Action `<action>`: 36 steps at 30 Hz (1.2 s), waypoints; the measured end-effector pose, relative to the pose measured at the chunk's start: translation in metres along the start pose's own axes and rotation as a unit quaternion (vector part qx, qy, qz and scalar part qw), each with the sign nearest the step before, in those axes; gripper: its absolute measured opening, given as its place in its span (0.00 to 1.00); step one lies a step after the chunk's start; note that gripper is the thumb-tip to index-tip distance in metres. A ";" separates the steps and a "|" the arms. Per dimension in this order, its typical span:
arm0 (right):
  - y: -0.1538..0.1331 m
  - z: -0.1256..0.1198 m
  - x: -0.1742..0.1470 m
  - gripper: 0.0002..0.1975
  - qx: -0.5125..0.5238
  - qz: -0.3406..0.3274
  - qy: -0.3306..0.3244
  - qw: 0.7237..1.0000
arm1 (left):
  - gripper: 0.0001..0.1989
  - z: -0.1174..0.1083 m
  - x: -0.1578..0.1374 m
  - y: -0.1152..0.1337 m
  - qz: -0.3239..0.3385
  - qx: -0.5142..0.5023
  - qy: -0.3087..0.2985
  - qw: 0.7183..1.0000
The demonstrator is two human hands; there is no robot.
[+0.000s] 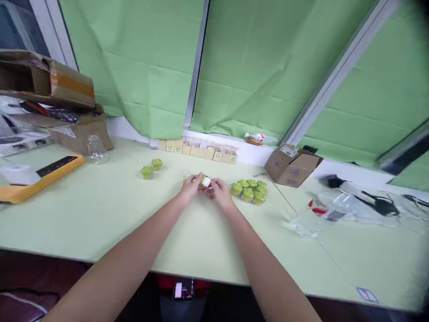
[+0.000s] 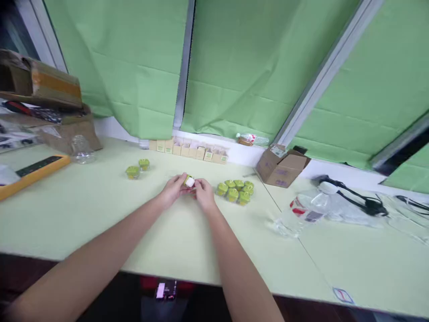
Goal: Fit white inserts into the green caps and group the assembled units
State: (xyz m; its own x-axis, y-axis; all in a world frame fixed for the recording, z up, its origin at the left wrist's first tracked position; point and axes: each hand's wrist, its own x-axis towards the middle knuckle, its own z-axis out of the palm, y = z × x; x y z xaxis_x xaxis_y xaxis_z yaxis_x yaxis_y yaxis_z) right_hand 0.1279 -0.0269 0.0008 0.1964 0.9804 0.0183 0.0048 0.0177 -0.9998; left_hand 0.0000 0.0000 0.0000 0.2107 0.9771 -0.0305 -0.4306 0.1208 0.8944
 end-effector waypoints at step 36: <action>0.004 -0.006 0.005 0.26 0.033 -0.040 -0.044 0.998 | 0.19 -0.021 0.017 -0.006 0.081 0.147 0.018 0.986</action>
State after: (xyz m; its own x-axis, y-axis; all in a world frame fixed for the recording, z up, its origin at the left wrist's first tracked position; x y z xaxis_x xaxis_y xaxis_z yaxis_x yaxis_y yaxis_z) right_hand 0.1345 -0.0230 -0.0028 0.1109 0.9887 0.1009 -0.0483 0.1068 -0.9931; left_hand -0.0125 0.0191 -0.0157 0.1275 0.9855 0.1121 -0.1827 -0.0877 0.9792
